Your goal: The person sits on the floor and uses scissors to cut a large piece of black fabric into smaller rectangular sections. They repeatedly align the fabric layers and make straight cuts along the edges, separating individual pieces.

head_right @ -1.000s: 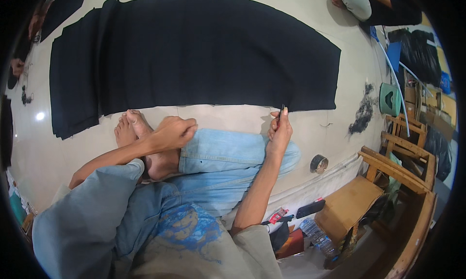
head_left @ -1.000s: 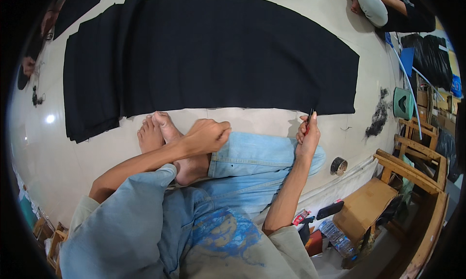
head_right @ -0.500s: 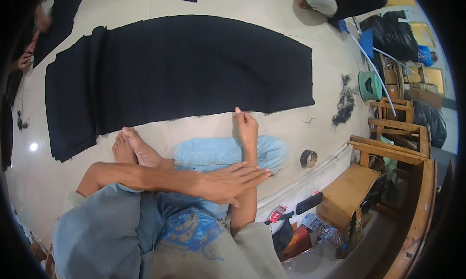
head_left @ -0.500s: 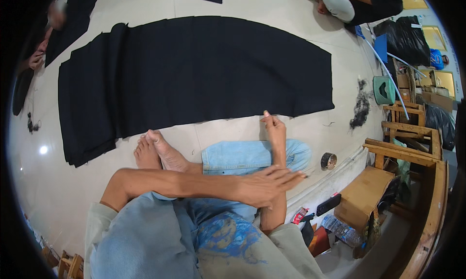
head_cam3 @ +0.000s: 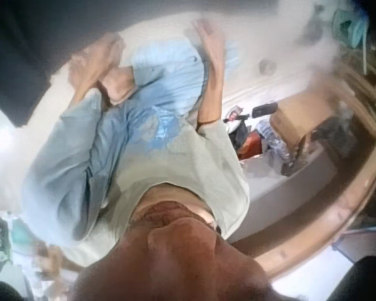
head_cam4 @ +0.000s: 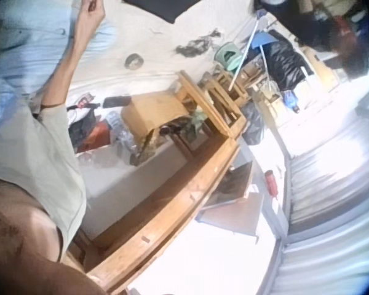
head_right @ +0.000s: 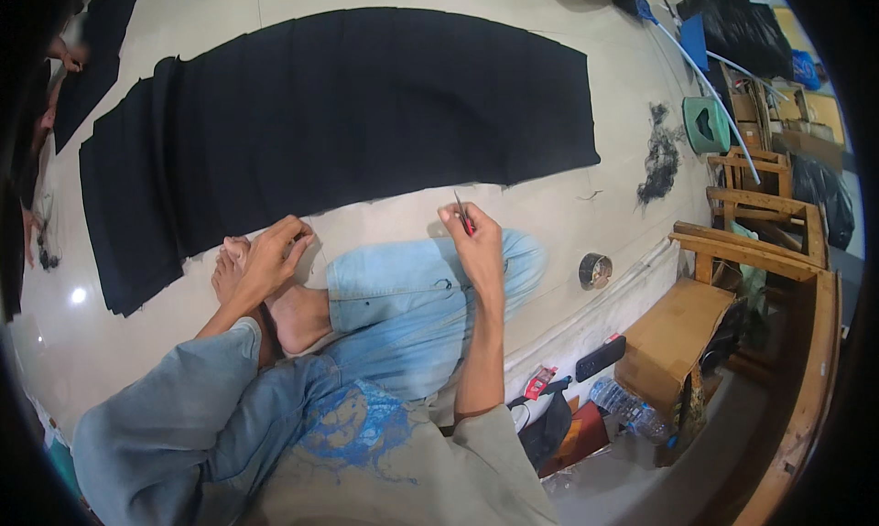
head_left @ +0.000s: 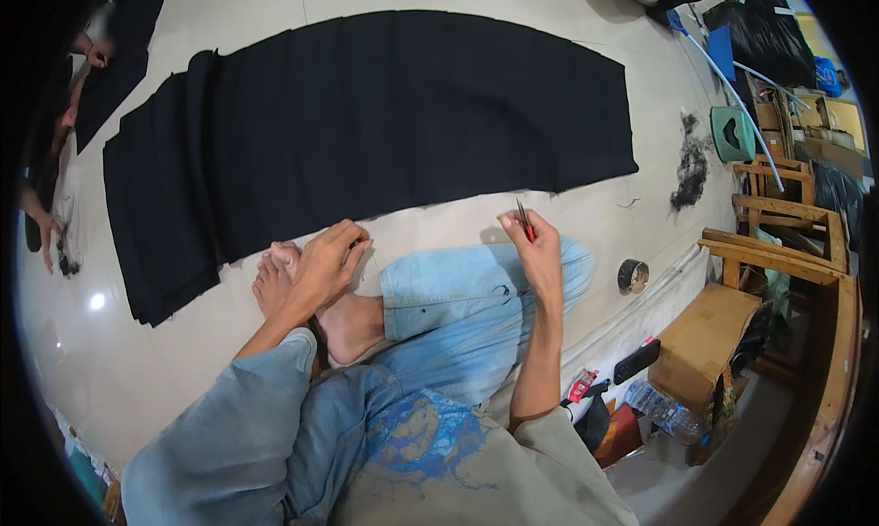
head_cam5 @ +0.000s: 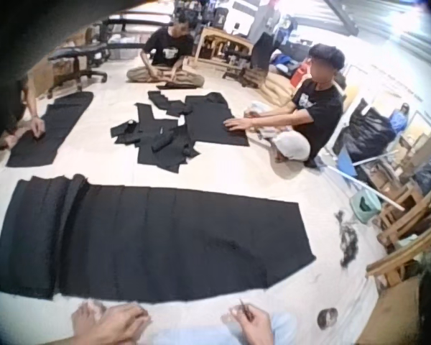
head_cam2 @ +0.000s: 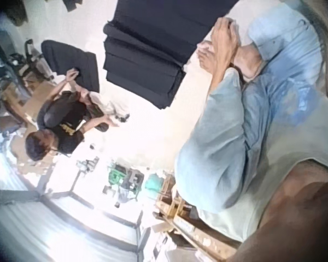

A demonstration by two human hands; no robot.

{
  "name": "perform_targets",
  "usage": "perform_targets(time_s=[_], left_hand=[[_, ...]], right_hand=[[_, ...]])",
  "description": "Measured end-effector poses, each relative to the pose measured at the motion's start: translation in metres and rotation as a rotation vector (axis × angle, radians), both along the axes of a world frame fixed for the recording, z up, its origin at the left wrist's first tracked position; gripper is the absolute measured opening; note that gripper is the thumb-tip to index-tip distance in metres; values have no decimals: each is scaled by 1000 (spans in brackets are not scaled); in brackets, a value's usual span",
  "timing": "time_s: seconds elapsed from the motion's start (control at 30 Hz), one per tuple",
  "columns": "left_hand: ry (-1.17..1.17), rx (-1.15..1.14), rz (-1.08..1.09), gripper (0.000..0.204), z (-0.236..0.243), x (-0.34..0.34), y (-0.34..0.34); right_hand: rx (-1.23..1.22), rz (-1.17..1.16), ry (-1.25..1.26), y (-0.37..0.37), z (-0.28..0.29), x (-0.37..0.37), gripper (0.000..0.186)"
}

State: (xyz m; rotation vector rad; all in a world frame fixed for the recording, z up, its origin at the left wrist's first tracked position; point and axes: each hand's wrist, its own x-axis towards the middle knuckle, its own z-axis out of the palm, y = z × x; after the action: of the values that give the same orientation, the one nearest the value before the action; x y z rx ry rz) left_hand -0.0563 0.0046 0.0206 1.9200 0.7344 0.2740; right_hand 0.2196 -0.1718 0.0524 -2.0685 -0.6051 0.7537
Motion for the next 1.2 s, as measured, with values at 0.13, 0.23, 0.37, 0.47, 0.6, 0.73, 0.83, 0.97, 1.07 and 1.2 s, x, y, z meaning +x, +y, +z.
perform_targets(time_s=[0.13, 0.23, 0.37, 0.47, 0.6, 0.73, 0.83, 0.97, 1.07, 1.2], left_hand=[[-134, -53, 115, 14, -7, 2, 6], [-157, -152, 250, 16, -20, 6, 9], [-149, -140, 274, 16, -17, 2, 9], [-141, -71, 315, 16, -4, -3, 15], [-72, 235, 244, 33, -15, -2, 40], [103, 402, 89, 49, -12, 0, 49], [72, 311, 122, 44, -19, -1, 63], [-40, 94, 311, 42, -7, -28, 91], [93, 337, 93, 45, -16, -51, 104], [491, 704, -90, 61, -60, -90, 104]], right_hand=[[-199, 358, -266, -38, 47, -12, 33], [-226, 492, -322, -62, 38, -18, 26], [-79, 303, -306, -76, 12, -1, 13], [-234, -223, -569, -109, 10, 106, 13], [-401, -480, -1144, -158, 20, 243, 43], [-242, -583, -519, -66, 42, 160, 58], [116, -248, 105, 7, -14, 39, 46], [144, 171, 606, 99, -29, -92, 37], [145, 127, 131, 129, -86, -77, 37], [60, 89, -148, 151, -86, -52, 35]])
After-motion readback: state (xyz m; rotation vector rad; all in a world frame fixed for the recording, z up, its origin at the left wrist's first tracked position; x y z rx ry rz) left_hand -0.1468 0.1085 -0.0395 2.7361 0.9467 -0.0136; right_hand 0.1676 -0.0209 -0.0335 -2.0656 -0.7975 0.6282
